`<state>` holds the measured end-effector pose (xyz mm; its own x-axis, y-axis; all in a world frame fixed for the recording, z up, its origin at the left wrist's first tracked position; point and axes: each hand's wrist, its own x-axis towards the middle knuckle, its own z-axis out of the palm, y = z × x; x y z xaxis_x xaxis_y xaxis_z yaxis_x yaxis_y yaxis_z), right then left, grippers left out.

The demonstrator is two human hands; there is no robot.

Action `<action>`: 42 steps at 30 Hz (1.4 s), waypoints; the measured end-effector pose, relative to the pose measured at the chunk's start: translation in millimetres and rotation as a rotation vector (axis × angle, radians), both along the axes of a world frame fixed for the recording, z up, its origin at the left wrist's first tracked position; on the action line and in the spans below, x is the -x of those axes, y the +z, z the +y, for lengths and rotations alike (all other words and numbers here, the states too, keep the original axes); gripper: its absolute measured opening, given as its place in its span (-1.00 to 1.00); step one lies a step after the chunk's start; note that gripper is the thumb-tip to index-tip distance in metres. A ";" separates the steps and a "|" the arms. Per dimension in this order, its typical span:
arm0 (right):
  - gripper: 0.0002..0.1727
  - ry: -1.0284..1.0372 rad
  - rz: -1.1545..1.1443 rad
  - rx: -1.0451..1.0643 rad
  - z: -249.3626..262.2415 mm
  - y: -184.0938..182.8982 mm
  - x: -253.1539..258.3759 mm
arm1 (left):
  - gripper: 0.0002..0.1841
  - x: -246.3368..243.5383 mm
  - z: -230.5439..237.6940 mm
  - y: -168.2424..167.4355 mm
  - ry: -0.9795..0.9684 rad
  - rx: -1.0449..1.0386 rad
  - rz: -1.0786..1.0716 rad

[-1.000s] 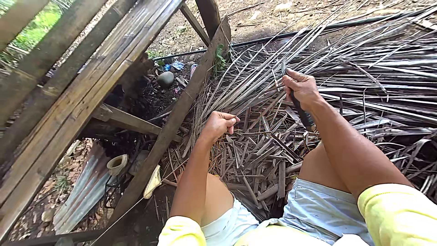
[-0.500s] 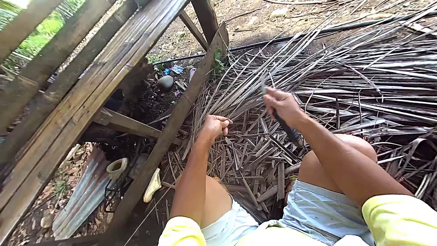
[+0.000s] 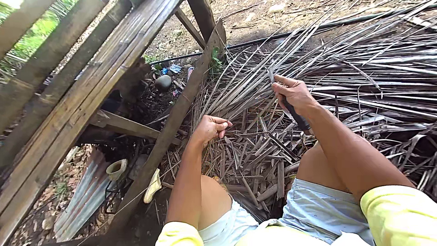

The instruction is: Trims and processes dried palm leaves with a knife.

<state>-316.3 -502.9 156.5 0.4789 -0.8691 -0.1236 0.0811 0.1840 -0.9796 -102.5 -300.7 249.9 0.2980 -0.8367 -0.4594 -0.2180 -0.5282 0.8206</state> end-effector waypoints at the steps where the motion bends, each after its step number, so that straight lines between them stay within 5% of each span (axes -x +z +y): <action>1: -0.51 -0.051 -0.009 -0.002 -5.4 -1.0 1.2 | -0.79 1.0 -0.1 1.3 -0.015 -0.007 -0.010; 6: -0.53 -0.280 -0.010 -0.026 -26.2 1.7 13.5 | -0.81 -2.4 2.2 -7.7 -0.016 -0.032 -0.328; 9: -0.54 -0.085 0.045 0.015 4.4 9.6 3.9 | -0.76 1.0 -4.4 -18.8 0.001 -0.040 -0.560; 13: -0.46 0.332 0.125 0.063 54.4 -1.6 -22.5 | -0.76 17.4 2.8 -25.9 -0.030 0.063 -0.580; 16: -0.34 0.427 0.095 0.062 60.8 -11.7 -36.9 | -0.75 18.7 -12.6 -23.8 -0.036 -0.013 -0.573; 38: -0.53 -0.109 -0.007 -0.113 -17.7 -12.8 -15.1 | -0.77 20.9 7.8 6.3 -0.017 0.045 -0.456; 42: -0.57 -0.378 0.006 -0.183 -42.6 -20.1 22.2 | -0.77 26.1 34.0 23.8 0.003 0.054 -0.823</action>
